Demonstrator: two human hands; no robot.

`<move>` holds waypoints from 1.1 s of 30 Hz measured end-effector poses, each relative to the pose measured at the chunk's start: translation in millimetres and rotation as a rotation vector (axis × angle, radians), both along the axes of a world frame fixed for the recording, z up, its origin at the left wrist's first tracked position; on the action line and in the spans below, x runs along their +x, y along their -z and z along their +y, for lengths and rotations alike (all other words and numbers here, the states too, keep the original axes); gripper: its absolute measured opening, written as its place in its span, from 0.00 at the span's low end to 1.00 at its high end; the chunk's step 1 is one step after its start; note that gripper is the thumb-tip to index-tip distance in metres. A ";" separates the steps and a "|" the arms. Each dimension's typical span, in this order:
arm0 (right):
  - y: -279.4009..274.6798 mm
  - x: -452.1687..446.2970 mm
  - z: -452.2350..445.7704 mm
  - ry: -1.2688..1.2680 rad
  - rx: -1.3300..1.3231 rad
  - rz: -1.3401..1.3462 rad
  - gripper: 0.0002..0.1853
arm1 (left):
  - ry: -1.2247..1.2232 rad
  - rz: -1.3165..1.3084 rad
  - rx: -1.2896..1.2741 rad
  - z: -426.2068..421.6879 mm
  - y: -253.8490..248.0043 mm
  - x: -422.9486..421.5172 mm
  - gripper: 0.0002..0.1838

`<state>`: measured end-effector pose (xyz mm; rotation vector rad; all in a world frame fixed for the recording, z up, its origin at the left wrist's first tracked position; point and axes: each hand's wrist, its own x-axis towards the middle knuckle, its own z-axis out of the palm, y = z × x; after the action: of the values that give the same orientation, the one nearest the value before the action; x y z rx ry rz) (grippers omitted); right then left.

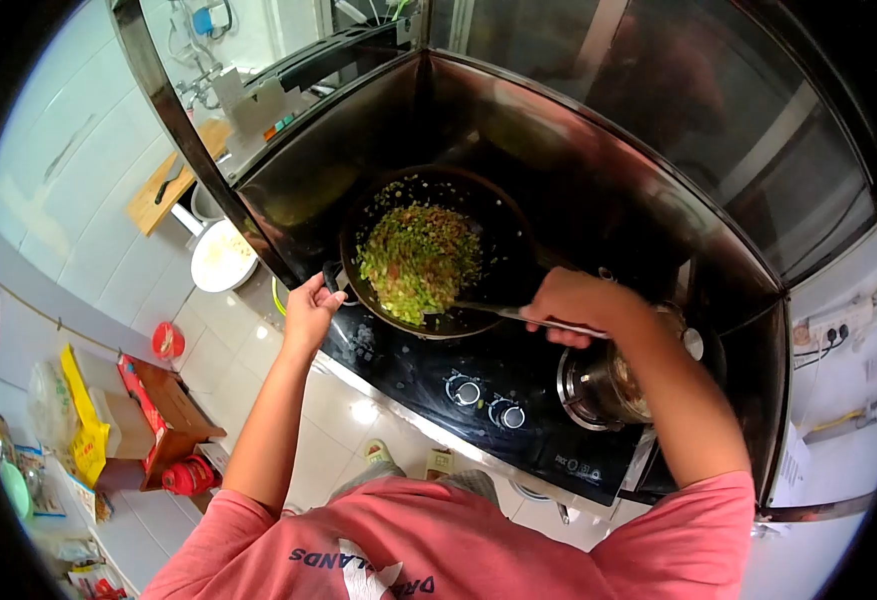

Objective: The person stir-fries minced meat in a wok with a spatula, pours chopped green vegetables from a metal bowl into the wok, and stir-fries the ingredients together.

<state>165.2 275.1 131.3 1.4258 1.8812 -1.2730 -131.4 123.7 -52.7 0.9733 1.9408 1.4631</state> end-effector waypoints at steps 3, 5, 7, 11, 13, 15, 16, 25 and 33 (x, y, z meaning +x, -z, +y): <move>38.3 -14.6 -0.8 0.145 -0.022 0.242 0.12 | 0.000 0.004 0.002 0.1 -1.9 1.8 0.19; 45.4 -23.3 1.1 0.130 0.193 0.281 0.11 | 0.003 -0.014 0.010 -0.8 -7.7 3.5 0.19; 36.2 -19.7 1.3 0.068 0.309 0.243 0.12 | 0.017 -0.061 0.037 -2.3 -11.0 5.0 0.19; 12.8 0.6 -23.3 -0.187 0.830 0.062 0.08 | 0.005 -0.022 0.001 -2.9 -5.9 2.1 0.21; 5.6 7.5 -27.7 -0.348 1.130 0.059 0.08 | -0.015 0.001 -0.013 -1.0 2.1 -0.3 0.24; -17.4 6.5 -35.5 -0.284 1.097 -0.079 0.09 | -0.034 0.006 -0.009 0.8 7.7 -0.9 0.24; -17.8 5.3 -33.9 -0.284 1.100 -0.081 0.09 | -0.051 0.011 -0.012 1.1 9.4 -1.1 0.25; 29.9 -42.7 -4.2 -0.439 1.281 0.009 0.14 | 0.013 -0.007 -0.024 -1.4 -7.4 1.2 0.19; 29.2 -9.4 -4.5 -0.340 0.909 0.280 0.31 | -0.017 0.011 -0.006 -0.2 -13.4 4.0 0.09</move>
<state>155.8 270.7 102.1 1.2238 2.9511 -0.4499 -127.4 123.5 -39.3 0.9658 1.9654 1.4632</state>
